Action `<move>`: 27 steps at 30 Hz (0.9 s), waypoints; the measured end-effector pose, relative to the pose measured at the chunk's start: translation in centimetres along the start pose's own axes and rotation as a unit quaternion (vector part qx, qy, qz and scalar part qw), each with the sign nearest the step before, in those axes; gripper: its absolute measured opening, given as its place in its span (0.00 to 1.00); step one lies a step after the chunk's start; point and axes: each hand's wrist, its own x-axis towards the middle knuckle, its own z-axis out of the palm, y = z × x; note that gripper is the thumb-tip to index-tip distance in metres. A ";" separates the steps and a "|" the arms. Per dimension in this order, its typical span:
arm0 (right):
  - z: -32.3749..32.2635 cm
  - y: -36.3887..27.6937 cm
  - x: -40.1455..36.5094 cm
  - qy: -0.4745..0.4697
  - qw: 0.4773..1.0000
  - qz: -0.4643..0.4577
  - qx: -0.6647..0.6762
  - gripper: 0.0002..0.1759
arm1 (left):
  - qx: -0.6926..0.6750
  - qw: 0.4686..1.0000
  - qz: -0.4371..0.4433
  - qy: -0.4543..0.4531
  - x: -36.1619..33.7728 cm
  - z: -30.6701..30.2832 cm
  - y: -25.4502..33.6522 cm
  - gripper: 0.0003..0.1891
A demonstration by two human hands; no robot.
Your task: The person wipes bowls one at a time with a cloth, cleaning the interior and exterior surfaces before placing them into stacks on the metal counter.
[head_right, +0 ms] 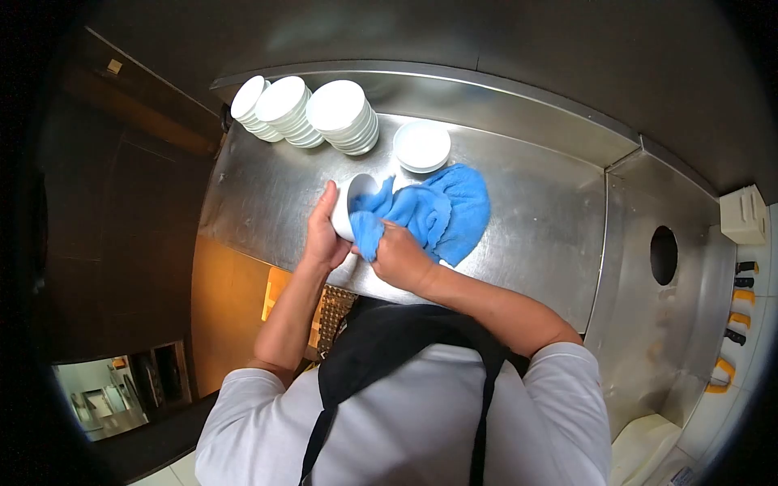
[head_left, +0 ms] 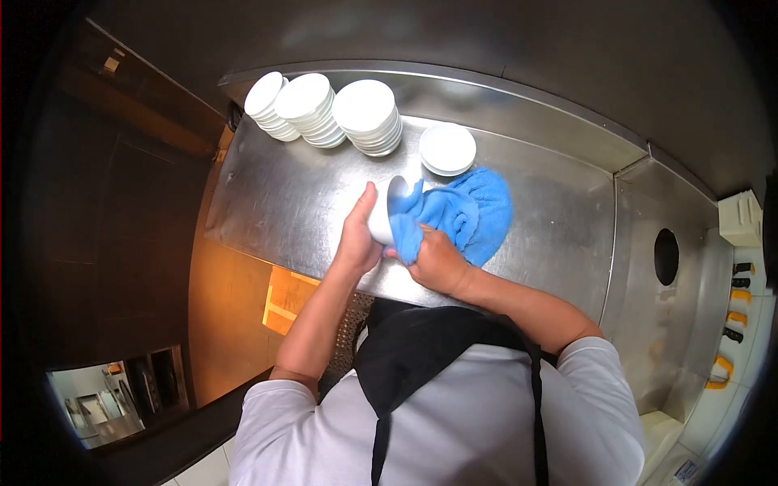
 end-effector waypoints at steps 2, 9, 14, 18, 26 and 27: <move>-1.3 -3.6 0.9 -0.063 0.936 0.287 0.194 0.10 | 0.133 0.970 0.188 0.076 0.1 -0.5 -1.8 0.24; 0.4 0.0 -0.5 -0.029 0.997 0.047 0.047 0.16 | -0.021 0.999 0.005 -0.027 -0.2 -0.6 -0.3 0.26; 0.1 -2.2 -0.6 -0.003 0.992 0.046 0.121 0.15 | -0.062 0.994 0.014 -0.091 -0.4 -1.2 -1.0 0.26; 0.8 1.3 -0.9 -0.010 0.991 -0.106 -0.076 0.13 | -0.009 1.000 -0.002 -0.015 -0.8 -0.4 -0.2 0.26; 0.4 -0.5 0.0 0.029 0.987 -0.148 -0.053 0.20 | -0.028 0.996 -0.056 -0.060 0.2 -3.1 -0.8 0.28; 0.8 0.0 -0.4 0.020 0.991 -0.124 -0.050 0.19 | -0.022 0.997 -0.010 -0.069 0.1 -2.8 -0.9 0.30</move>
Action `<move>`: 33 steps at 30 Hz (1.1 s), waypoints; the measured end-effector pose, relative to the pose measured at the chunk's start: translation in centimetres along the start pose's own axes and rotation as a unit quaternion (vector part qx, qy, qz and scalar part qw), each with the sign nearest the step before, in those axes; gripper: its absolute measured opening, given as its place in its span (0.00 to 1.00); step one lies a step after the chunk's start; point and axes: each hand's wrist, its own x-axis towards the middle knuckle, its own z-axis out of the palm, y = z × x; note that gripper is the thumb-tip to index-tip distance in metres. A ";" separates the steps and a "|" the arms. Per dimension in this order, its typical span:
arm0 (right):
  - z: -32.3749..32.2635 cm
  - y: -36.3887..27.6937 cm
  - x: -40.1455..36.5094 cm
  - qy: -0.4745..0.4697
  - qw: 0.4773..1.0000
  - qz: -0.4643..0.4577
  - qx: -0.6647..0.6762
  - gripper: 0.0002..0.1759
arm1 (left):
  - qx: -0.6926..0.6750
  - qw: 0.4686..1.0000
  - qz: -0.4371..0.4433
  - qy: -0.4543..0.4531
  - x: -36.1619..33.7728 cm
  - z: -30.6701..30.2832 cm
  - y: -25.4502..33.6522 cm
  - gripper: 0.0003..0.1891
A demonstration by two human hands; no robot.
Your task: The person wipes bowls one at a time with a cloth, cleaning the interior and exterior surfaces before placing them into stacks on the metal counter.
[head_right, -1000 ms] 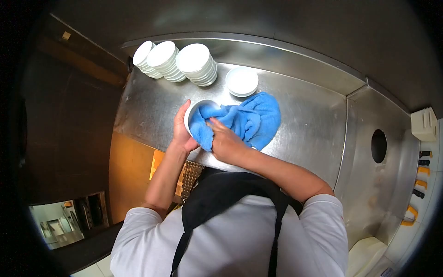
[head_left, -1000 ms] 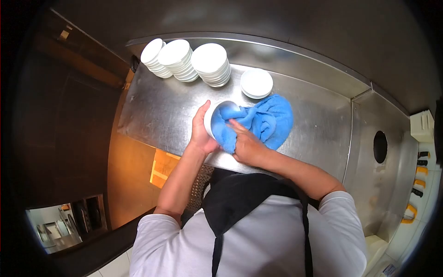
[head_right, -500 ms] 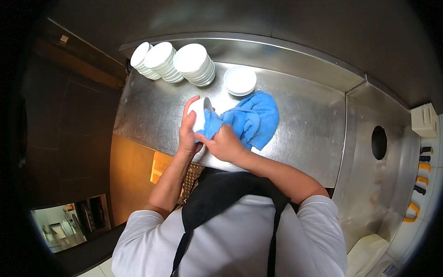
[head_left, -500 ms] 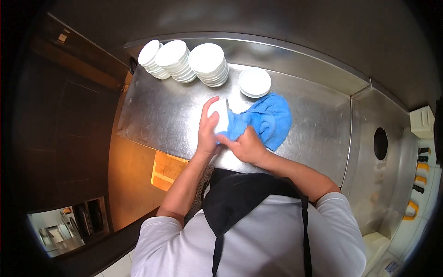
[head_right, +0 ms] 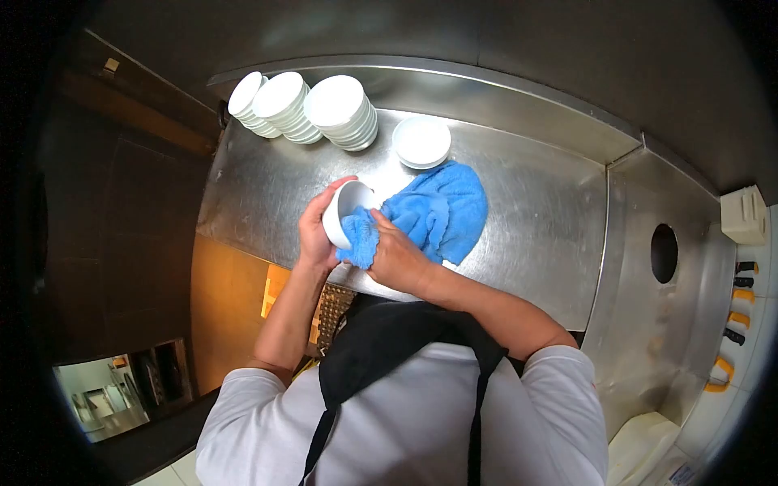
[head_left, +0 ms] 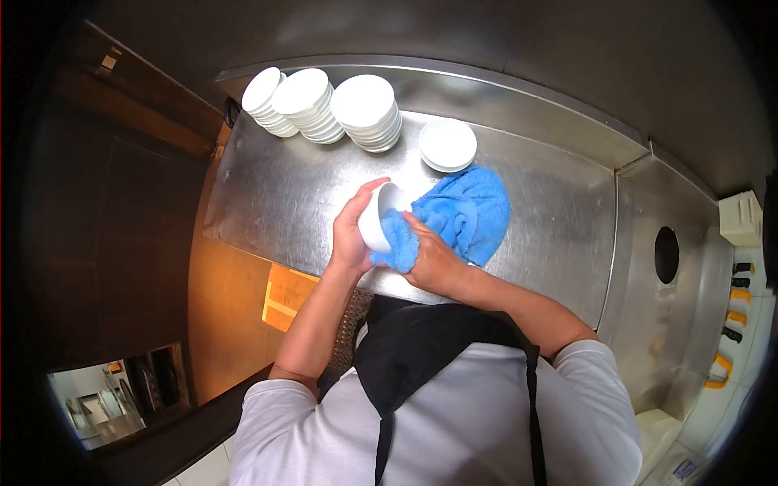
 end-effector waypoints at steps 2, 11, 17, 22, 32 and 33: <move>-0.4 -0.4 0.4 -0.022 0.987 0.136 0.081 0.18 | 0.184 0.972 0.148 -0.005 -1.1 1.9 -0.6 0.27; -2.4 -2.5 2.5 0.144 0.891 0.245 0.353 0.10 | -0.055 0.996 0.062 0.027 -1.2 2.2 -0.4 0.29; -5.7 0.1 2.4 0.259 0.866 0.323 0.282 0.18 | -0.208 0.975 -0.065 -0.040 -1.6 2.4 1.4 0.38; -5.8 -0.2 2.8 -0.123 0.990 -0.065 -0.013 0.51 | -0.162 0.979 -0.113 -0.051 -0.5 0.8 0.1 0.29; -0.2 -1.9 0.0 -0.059 0.927 0.252 0.270 0.25 | 0.191 0.977 0.092 0.024 -0.9 1.9 0.1 0.23; -0.4 -2.3 0.2 -0.051 0.865 0.322 0.381 0.22 | 0.156 0.982 0.097 0.030 -1.0 2.0 0.1 0.24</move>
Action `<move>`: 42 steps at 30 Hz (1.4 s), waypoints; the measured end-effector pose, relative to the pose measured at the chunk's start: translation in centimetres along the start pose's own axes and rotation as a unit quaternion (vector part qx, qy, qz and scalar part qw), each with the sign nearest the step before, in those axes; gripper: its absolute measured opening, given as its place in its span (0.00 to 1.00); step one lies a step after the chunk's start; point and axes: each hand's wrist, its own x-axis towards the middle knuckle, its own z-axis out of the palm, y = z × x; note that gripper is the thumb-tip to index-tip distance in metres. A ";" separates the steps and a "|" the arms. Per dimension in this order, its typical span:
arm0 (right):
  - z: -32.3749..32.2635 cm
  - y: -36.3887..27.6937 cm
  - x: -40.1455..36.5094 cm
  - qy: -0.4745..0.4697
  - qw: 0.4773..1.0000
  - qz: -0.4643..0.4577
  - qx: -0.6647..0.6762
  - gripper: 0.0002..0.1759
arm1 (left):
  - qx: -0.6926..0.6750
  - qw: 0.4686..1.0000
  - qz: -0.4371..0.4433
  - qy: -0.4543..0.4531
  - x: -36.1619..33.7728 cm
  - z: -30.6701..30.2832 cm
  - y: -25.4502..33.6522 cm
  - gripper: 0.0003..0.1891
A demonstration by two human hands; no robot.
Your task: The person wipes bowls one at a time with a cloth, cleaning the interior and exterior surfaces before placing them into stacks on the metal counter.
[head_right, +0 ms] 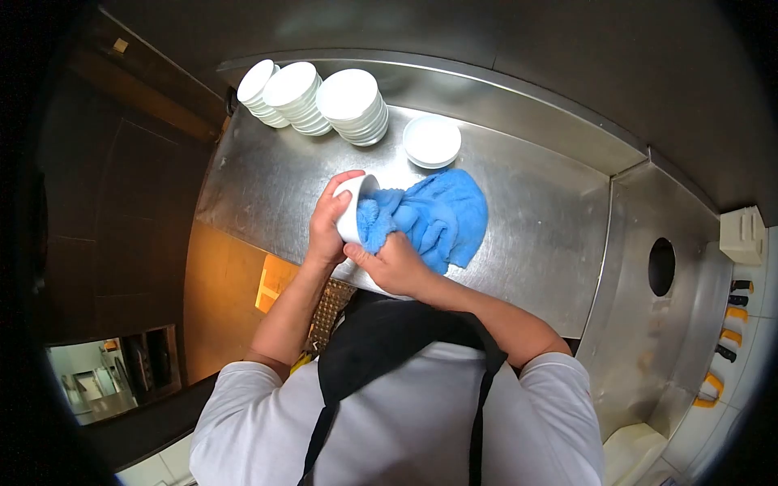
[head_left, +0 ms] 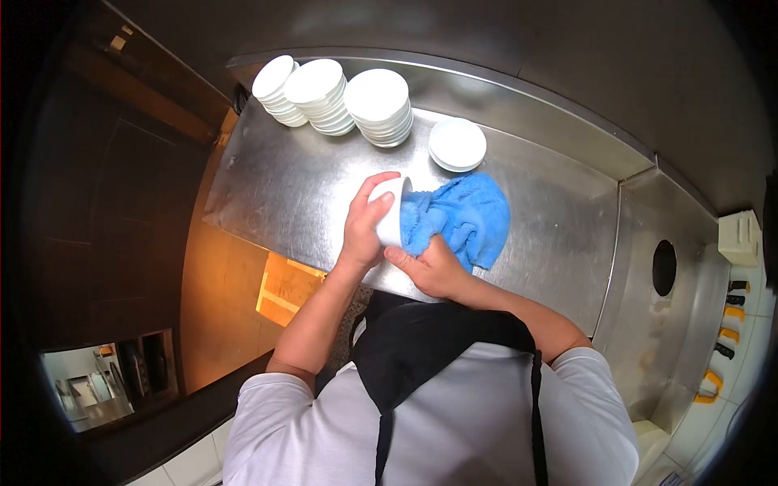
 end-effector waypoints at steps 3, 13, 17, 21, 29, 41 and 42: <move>-1.2 0.8 0.6 0.048 0.939 -0.237 -0.243 0.26 | -0.222 0.962 -0.160 -0.024 0.7 -0.2 1.5 0.25; -4.3 -5.0 1.5 0.206 0.967 -0.148 0.013 0.19 | -0.251 0.957 -0.090 -0.116 0.0 0.2 2.5 0.28; -5.2 -3.0 3.4 0.384 0.915 -0.081 0.099 0.22 | -0.240 0.957 -0.062 -0.151 -0.9 1.0 1.5 0.26; -4.4 2.9 2.0 0.267 0.942 -0.197 -0.041 0.29 | -0.225 0.970 -0.052 -0.078 -0.8 0.9 1.1 0.21; -2.6 -3.2 3.8 0.209 0.952 -0.200 -0.098 0.28 | 0.148 0.987 0.055 -0.039 -3.1 1.5 -2.1 0.12; -4.9 0.2 3.4 0.234 0.936 0.126 0.231 0.28 | 0.522 0.743 0.415 -0.062 1.1 2.3 0.2 0.17; -4.3 -0.1 3.3 0.246 0.924 0.096 0.276 0.27 | 0.529 0.736 0.419 -0.051 1.8 2.3 0.8 0.16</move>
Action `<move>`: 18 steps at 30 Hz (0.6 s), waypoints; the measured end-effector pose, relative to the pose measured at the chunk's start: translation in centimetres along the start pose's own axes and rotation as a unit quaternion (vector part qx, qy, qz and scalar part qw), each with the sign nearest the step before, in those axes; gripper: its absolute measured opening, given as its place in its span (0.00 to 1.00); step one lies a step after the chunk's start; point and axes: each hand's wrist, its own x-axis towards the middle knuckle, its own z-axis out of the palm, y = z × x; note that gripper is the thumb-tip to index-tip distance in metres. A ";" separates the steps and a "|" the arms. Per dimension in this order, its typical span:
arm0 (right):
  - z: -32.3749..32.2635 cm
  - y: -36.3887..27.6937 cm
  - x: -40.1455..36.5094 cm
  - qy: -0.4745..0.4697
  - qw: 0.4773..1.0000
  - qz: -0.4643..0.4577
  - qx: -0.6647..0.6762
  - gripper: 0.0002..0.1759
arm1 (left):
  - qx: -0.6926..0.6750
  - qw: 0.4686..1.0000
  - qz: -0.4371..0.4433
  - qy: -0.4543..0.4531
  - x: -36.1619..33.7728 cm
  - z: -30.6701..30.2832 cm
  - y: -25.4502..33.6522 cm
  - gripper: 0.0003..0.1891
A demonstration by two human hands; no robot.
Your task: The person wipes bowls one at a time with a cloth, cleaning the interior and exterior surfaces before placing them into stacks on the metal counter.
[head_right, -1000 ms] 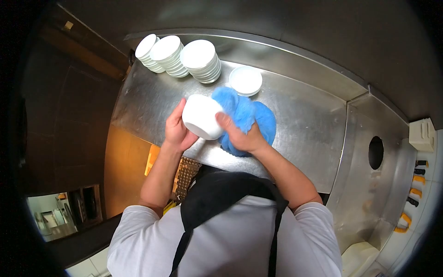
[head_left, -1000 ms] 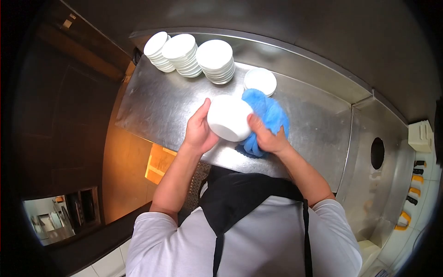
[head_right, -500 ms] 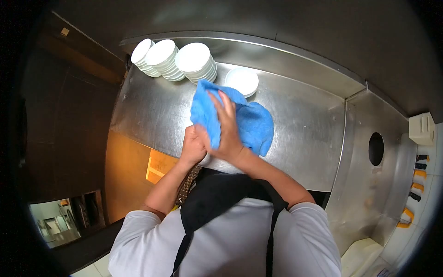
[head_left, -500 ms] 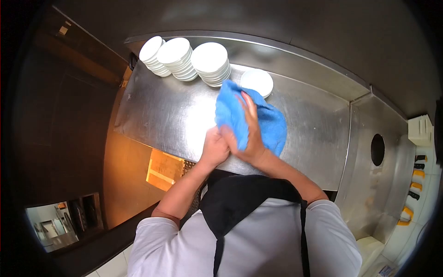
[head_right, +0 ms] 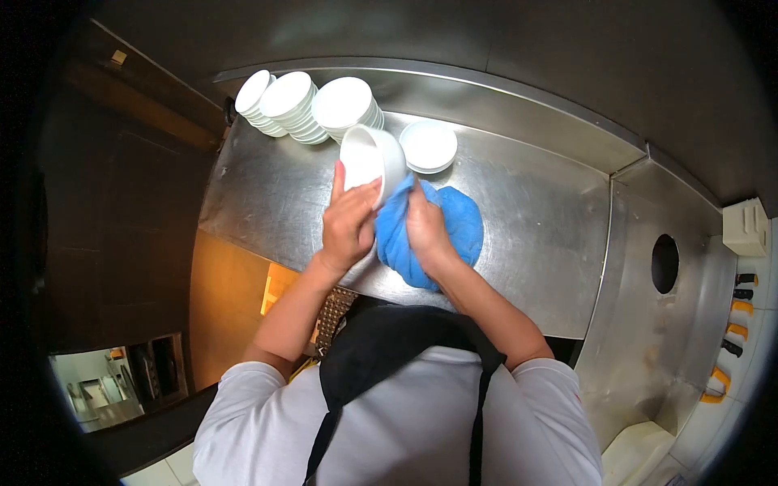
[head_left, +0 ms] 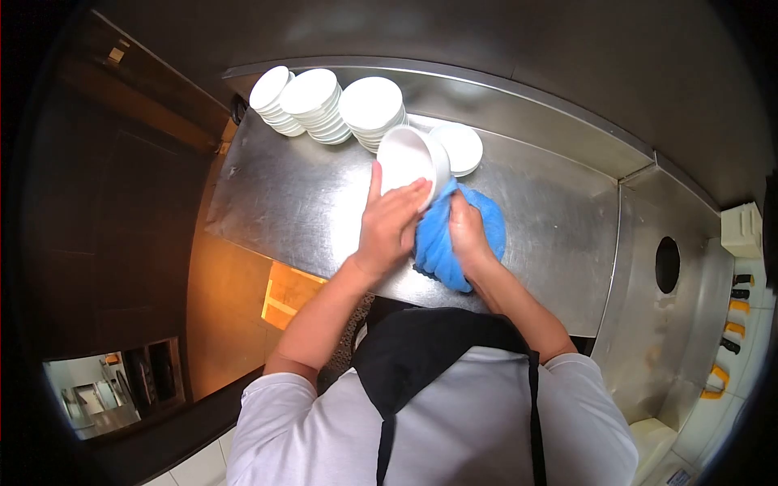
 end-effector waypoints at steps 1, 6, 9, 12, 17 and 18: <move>1.0 -0.2 -0.5 0.002 0.998 -0.019 0.053 0.26 | 0.013 1.000 0.000 0.008 0.9 -0.3 -0.4 0.16; 0.3 -2.2 -1.9 -0.006 0.990 -0.034 0.138 0.25 | 0.185 0.983 0.007 0.010 5.6 -1.1 -6.0 0.12; -1.8 -2.4 -2.2 0.021 0.987 -0.013 0.158 0.27 | 0.244 0.970 0.006 -0.006 6.7 -1.0 -9.3 0.07; -3.9 -2.0 -2.6 0.044 0.985 -0.043 0.161 0.28 | 0.275 0.959 -0.025 -0.058 7.0 -1.1 -10.3 0.03; -6.6 -2.3 -3.2 0.072 0.976 -0.073 0.193 0.31 | 0.285 0.944 -0.094 -0.140 7.8 -1.4 -9.3 0.10; -7.1 -2.4 -3.3 0.076 0.974 -0.085 0.196 0.31 | 0.292 0.952 -0.048 -0.079 7.9 -1.1 -9.0 0.12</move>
